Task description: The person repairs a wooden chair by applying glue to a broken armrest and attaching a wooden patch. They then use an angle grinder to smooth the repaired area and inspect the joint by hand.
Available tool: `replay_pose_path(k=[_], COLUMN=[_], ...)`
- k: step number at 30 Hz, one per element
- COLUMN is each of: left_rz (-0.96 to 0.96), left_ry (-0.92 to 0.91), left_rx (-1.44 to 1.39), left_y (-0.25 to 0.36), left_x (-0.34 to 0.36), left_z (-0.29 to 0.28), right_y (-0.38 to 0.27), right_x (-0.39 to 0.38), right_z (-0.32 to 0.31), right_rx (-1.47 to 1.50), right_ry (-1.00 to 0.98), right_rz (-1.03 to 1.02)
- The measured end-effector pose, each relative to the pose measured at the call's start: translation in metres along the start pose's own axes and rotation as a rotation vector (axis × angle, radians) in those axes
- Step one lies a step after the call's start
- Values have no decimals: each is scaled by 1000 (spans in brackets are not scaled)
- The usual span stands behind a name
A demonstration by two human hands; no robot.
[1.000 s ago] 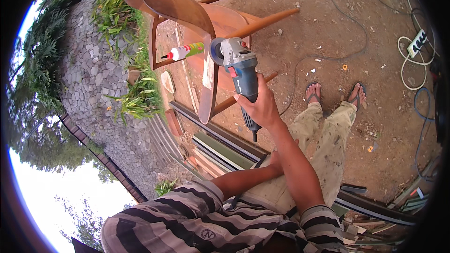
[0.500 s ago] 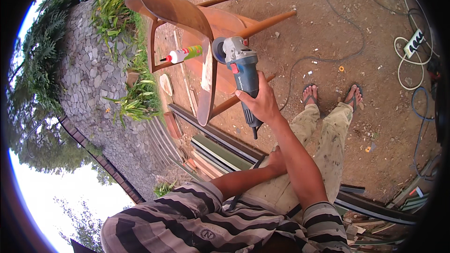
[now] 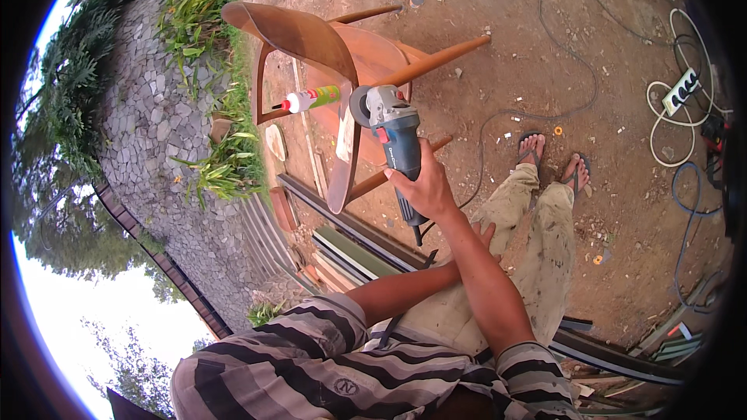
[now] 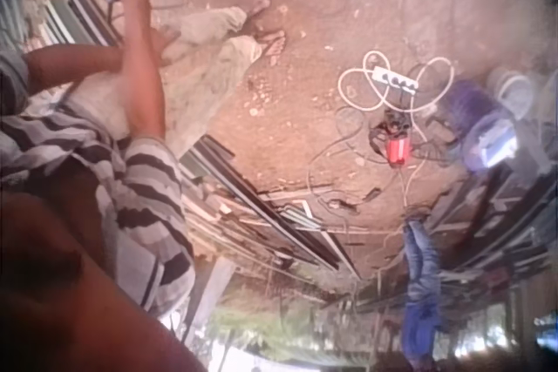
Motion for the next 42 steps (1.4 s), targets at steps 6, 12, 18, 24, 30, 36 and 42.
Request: replay_pose_path(k=[6, 12, 18, 24, 30, 36, 42], left_rz=[60, 22, 40, 64, 43, 71, 56], left_ry=[112, 22, 24, 32, 6, 25, -10], left_rx=[-52, -27, -26, -31, -47, -46, -28], left_y=[-5, 6, 6, 7, 5, -3, 4], left_x=[18, 22, 27, 27, 31, 33, 28], left_z=[12, -18, -25, -31, -25, -20, -24], right_y=[-10, -11, -11, 0, -11, -9, -11], right_x=[9, 10, 16, 31, 23, 27, 22], right_z=[-7, -3, -2, -7, -2, -2, -3], right_rx=[32, 51, 73, 40, 176, 139, 157], right_ry=[-97, -55, -38, -49, -109, -88, -108], right_rz=[45, 40, 50, 28, 51, -7, 78])
Point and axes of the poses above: each hand's wrist, its own x-axis towards the middle knuckle, its own z-axis out of the palm, y = z × x, the point moved 7 cm from there along x, towards the middle knuckle, and after that the axes turned 7 degrees about -x, right-handed, at the moved point
